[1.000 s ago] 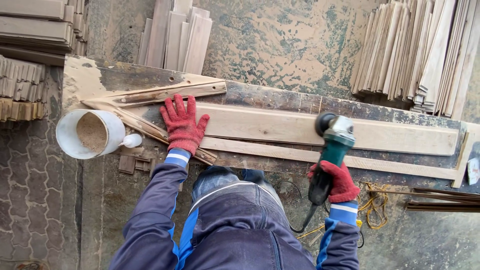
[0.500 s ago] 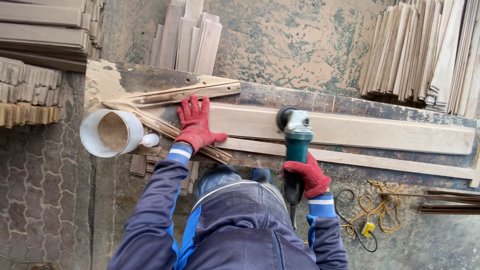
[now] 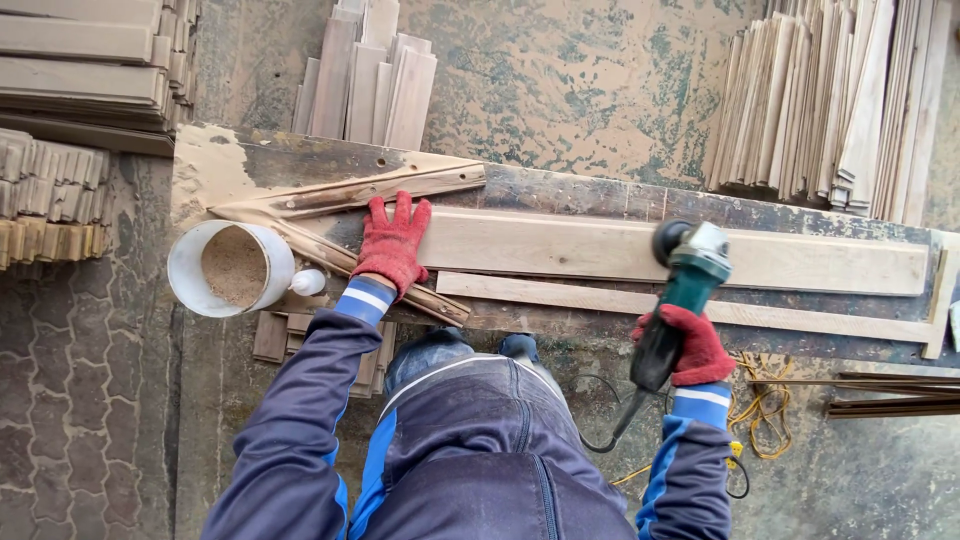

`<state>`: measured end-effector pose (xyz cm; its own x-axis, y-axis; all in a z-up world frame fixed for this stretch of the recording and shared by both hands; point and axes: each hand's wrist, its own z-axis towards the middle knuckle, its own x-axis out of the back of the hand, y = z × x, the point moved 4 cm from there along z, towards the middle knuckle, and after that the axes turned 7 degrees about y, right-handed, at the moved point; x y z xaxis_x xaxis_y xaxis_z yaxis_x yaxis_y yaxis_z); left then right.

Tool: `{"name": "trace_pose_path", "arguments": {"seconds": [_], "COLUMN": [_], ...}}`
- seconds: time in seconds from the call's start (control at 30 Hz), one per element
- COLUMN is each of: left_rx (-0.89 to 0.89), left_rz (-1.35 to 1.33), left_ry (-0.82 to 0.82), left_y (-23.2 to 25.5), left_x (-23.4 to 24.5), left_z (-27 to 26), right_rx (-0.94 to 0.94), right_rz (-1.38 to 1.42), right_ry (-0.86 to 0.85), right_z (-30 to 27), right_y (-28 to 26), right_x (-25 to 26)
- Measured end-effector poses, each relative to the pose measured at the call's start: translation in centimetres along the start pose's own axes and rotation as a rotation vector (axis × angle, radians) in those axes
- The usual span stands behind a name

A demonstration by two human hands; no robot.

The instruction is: Using an angle grinder with a sanding disc to smooth a long piece of wood on a workbench.

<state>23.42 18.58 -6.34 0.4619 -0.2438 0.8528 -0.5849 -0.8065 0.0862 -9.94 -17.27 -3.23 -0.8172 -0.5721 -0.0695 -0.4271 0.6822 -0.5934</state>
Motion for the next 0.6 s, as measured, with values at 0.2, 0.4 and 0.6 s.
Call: {"name": "trace_pose_path", "arguments": {"seconds": [0.2,0.4,0.6], "left_rx": [0.016,0.078,-0.039], "left_rz": [0.034,0.000,-0.160], "left_ry": [0.007,0.115,0.394], "left_y": [0.0,-0.7,-1.6], "left_x": [0.9,-0.3,-3.0], "left_z": [0.2,1.1,-2.5], "right_rx": [0.002,-0.004,-0.002], "right_rz": [0.005,-0.143,-0.352], "right_ry": [-0.064,-0.014,-0.127], "right_z": [1.9,-3.2,-5.6], "right_y": [1.6,3.5,4.5], "right_x": [1.1,-10.2,-17.8]}}
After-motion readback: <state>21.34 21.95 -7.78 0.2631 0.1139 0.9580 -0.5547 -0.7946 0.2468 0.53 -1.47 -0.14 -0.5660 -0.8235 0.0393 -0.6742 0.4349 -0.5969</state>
